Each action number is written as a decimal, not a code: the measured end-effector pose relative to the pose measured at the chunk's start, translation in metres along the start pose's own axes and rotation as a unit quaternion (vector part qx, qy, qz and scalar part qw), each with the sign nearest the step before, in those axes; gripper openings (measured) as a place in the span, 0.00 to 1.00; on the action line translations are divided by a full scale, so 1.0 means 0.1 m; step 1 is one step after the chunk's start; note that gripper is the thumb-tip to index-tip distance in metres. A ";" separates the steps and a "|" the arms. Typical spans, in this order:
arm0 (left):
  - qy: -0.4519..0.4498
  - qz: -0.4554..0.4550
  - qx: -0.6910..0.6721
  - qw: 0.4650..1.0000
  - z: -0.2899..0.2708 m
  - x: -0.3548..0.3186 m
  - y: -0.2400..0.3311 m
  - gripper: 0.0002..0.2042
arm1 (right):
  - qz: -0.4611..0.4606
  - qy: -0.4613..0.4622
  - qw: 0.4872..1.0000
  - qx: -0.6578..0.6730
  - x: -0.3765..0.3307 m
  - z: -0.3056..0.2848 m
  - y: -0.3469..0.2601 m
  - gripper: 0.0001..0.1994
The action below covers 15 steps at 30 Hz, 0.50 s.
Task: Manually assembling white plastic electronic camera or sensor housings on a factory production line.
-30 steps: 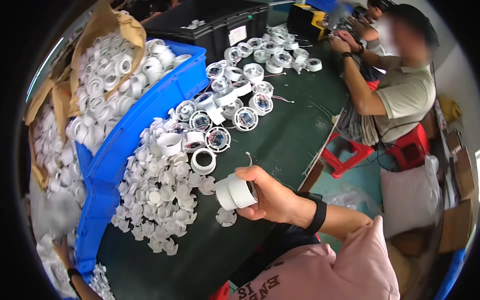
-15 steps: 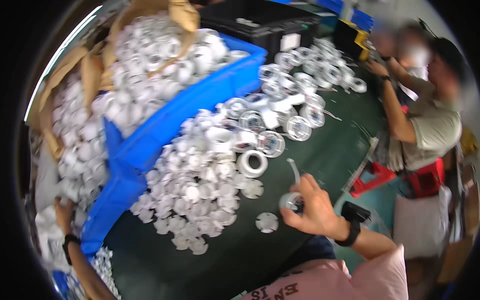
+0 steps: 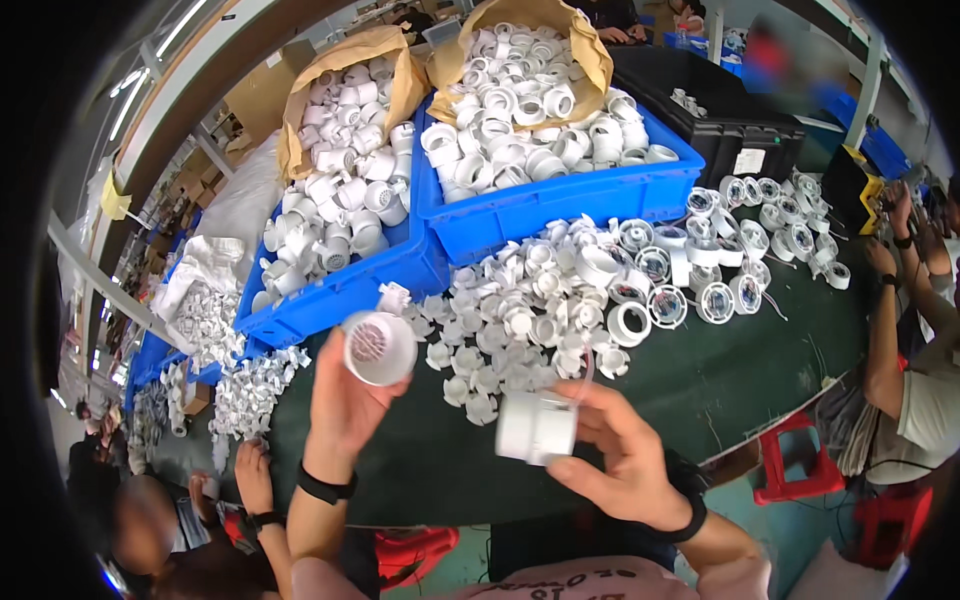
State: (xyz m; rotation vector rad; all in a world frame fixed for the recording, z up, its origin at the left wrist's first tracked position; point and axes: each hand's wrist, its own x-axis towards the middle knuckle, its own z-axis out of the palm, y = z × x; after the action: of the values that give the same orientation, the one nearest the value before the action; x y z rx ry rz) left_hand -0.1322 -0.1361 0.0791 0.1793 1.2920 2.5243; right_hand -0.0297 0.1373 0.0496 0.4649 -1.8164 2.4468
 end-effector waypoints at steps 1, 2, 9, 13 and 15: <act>-0.021 -0.019 -0.002 1.000 0.09 -0.11 -0.15 0.25 | -0.018 -0.023 1.000 -0.012 0.01 0.04 0.03 0.32; -0.043 -0.034 -0.002 0.999 0.21 -0.22 -0.25 0.26 | -0.040 -0.048 0.998 -0.022 0.02 0.07 0.01 0.32; -0.045 0.074 0.199 0.976 0.73 -0.72 -0.71 0.21 | -0.098 -0.091 0.967 -0.216 -0.14 0.08 -0.05 0.31; -0.045 0.171 0.249 0.952 0.80 -0.84 -0.94 0.17 | -0.126 -0.090 0.969 -0.193 -0.33 0.07 -0.04 0.30; -0.043 0.198 0.275 0.940 0.83 -0.90 -1.01 0.18 | -0.133 -0.082 0.970 -0.188 -0.43 0.06 -0.03 0.31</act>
State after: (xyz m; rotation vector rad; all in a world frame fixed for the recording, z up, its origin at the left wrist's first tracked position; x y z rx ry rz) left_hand -0.0060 -0.0451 0.0488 0.7266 2.0697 2.3367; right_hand 0.0131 0.1385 0.0426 0.8322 -2.0605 1.8825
